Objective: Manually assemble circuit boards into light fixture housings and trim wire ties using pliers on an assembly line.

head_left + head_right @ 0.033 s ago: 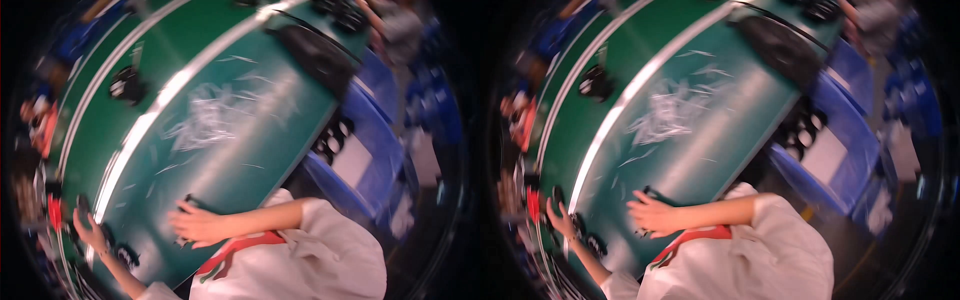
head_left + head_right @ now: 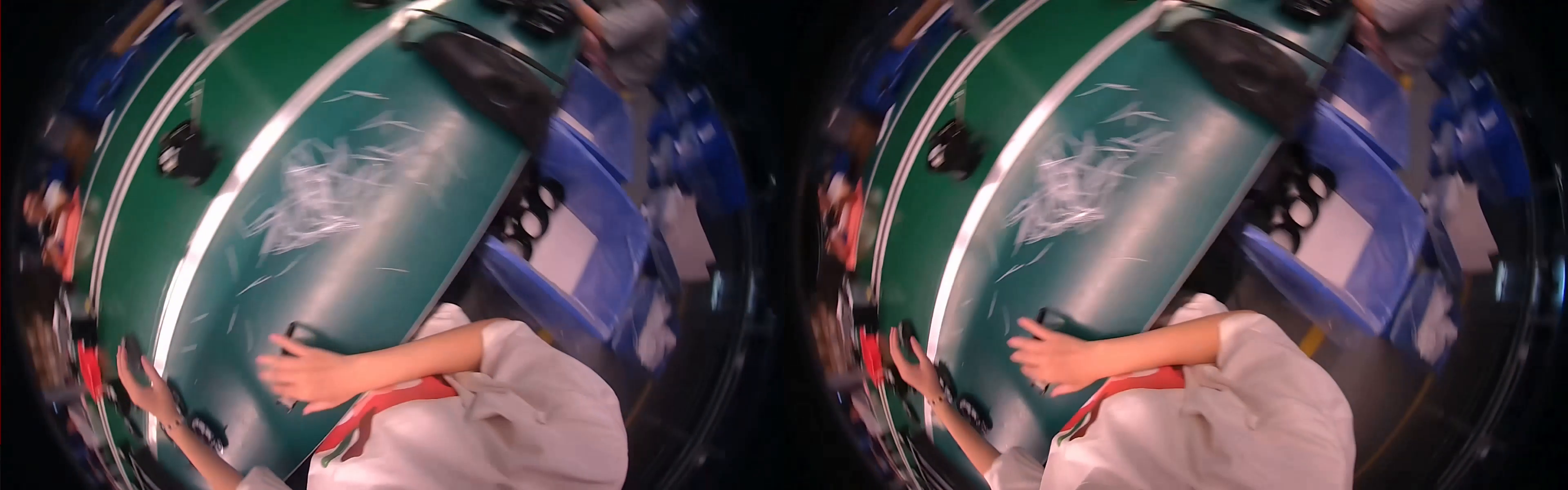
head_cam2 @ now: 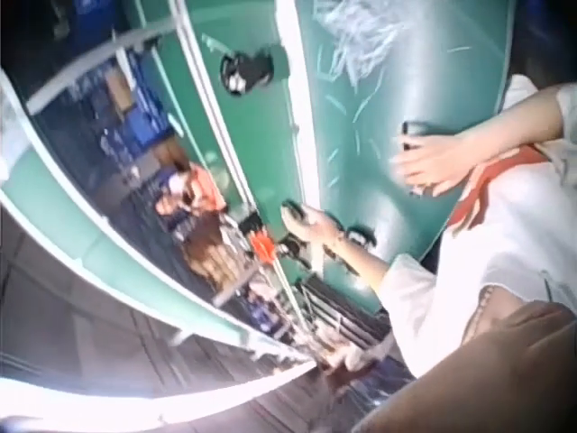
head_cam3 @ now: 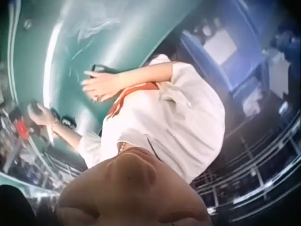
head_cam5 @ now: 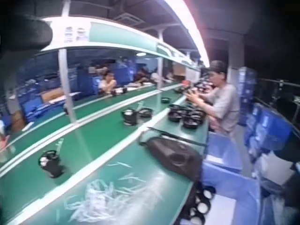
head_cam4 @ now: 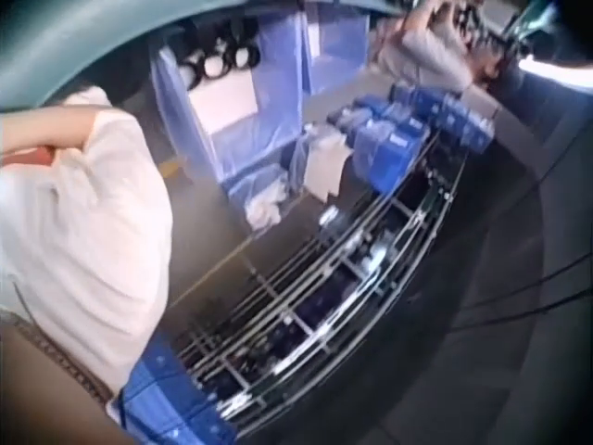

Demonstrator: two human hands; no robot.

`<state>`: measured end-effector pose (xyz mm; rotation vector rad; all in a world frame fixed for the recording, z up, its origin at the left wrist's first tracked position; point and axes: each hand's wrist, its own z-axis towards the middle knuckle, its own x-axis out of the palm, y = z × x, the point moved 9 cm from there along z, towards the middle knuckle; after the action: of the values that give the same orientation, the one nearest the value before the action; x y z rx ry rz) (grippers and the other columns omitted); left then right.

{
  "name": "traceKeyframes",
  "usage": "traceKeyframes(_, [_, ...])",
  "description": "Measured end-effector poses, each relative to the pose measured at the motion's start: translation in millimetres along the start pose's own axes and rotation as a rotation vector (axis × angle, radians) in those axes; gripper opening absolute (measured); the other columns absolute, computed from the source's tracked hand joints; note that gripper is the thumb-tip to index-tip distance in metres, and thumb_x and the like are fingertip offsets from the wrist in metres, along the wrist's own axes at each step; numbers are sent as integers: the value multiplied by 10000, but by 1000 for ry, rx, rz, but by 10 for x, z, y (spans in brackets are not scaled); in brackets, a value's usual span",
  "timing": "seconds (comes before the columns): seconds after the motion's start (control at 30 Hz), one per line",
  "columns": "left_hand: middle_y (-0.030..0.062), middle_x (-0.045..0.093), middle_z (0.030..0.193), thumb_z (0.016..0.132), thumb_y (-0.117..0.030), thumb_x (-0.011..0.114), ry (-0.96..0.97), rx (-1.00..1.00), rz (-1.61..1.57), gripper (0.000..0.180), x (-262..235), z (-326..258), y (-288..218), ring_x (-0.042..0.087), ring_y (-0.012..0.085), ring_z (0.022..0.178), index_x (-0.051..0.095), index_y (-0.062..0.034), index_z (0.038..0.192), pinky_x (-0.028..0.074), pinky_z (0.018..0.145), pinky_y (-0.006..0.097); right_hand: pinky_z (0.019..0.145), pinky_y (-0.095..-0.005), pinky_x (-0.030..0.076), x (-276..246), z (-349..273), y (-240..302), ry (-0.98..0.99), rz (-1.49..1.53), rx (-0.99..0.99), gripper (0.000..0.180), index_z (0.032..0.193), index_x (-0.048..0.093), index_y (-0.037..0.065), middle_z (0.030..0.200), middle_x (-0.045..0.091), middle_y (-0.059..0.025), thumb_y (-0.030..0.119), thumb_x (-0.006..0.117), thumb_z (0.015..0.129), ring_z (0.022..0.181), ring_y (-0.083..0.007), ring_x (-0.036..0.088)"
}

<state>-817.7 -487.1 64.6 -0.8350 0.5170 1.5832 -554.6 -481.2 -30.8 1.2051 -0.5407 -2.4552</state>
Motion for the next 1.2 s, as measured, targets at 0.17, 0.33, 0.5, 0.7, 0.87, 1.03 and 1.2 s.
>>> traceKeyframes(0.17, [191, 500, 1148, 752, 20, 480, 235, 480, -294, 334, 383, -446, -2315, 414, 374, 1143, 500, 12, 1085, 250, 992, 502, 816, -422, 443, -1435, -1052, 241, -709, -116, 44, 244, 904, 594, 14, 961, 578, -139, 151, 634, 706, 911, -312, 546])
traceKeyframes(0.33, [194, 492, 1136, 668, -73, 569, 619, 638, -636, 380, 716, -1591, -3189, 423, 402, 1112, 519, -14, 1040, 228, 970, 568, 600, -311, 471, -2290, -3389, -533, -826, -673, 887, 89, 758, 604, 9, 764, 611, -117, 32, 597, 672, 668, -252, 593])
traceKeyframes(0.5, [241, 375, 1263, 669, -118, 639, 757, 665, -304, 512, 1054, -1825, -3632, 358, 433, 1159, 460, -17, 1138, 246, 948, 569, 578, -338, 487, -1336, -5998, -1707, -178, -220, 1619, 238, 703, 644, 40, 639, 618, -126, 276, 648, 670, 600, -243, 611])
traceKeyframes(0.7, [262, 372, 1253, 672, -1, 565, 698, 633, -200, 497, 1227, -1812, -3688, 359, 439, 1159, 434, -22, 1151, 259, 944, 568, 895, -326, 373, 660, -7515, -2467, 134, 829, 2080, 620, 1049, 566, -25, 1102, 540, -202, 484, 601, 698, 1057, -259, 502])
traceKeyframes(0.87, [246, 397, 1237, 669, -8, 546, 694, 562, -141, 443, 1088, -1826, -3534, 382, 413, 1151, 480, -33, 1106, 280, 935, 557, 827, -322, 412, -127, -6179, -1989, -660, 847, 1545, 585, 1112, 527, -5, 1064, 560, -137, 354, 655, 668, 999, -232, 529])
traceKeyframes(1.03, [215, 428, 1221, 660, -46, 517, 710, 598, -192, 391, 1118, -1781, -3639, 424, 378, 1121, 532, -59, 1050, 300, 929, 537, 801, -315, 431, -133, -6543, -2031, -224, 737, 1930, 566, 1094, 537, 1, 1039, 577, -111, 333, 679, 658, 977, -207, 541])
traceKeyframes(1.2, [192, 441, 1217, 659, -69, 514, 743, 593, -244, 395, 1112, -1704, -3646, 436, 359, 1106, 548, -72, 1052, 305, 917, 532, 797, -329, 446, -371, -6933, -1910, 16, 337, 1848, 623, 1010, 593, 13, 1017, 592, -171, 469, 702, 600, 928, -251, 574])
